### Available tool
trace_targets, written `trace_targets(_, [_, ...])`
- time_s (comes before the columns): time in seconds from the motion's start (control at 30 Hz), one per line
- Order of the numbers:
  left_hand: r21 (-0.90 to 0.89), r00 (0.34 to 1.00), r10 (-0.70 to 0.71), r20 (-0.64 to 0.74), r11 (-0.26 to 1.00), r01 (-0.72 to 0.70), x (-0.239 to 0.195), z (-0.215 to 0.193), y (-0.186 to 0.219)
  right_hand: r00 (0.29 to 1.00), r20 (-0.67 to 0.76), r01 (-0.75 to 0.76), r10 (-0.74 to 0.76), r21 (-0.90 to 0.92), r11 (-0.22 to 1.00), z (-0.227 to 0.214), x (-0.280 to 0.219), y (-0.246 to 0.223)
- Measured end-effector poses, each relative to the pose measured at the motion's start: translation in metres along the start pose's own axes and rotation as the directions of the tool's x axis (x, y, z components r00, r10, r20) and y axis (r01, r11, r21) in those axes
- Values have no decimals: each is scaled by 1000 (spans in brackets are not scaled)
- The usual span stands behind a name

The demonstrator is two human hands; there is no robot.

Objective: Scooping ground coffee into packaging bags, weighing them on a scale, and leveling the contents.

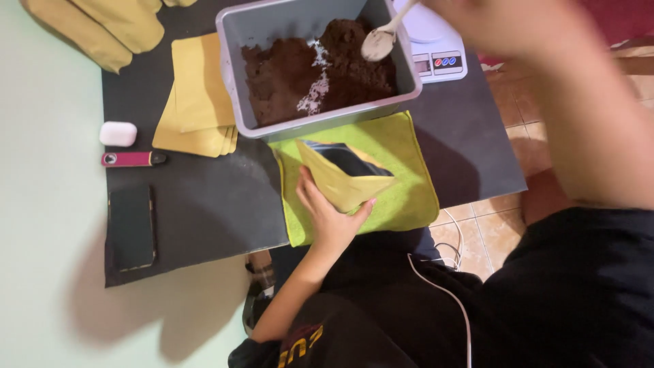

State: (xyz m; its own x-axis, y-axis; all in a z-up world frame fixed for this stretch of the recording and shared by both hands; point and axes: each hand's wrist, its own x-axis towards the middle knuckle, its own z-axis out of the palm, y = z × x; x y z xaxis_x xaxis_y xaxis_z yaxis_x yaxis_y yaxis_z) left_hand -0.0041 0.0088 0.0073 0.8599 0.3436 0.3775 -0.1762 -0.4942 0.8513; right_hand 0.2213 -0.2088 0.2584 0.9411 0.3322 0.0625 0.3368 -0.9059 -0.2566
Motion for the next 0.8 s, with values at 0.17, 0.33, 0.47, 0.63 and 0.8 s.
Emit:
trace_targets(0.17, [12,994,-84,69,996,84,-1,-5,7,918,59,393,-392,-271,879,81,36,10])
trace_targets(0.33, [35,1000,-24,8,999,24,1,-4,5,734,-479,576,-481,63,815,30,-51,-26])
trace_targets(0.47, [58,998,60,-34,997,-58,-4,4,-8,511,-314,859,-800,157,487,44,-112,-80])
trace_targets(0.63, [-50,962,268,-55,961,-270,-9,6,-17,639,-254,759,-726,366,539,51,-129,-51])
trace_targets(0.8, [-187,889,459,-12,872,-452,2,12,-17,820,-263,572,-509,425,701,-20,-126,43])
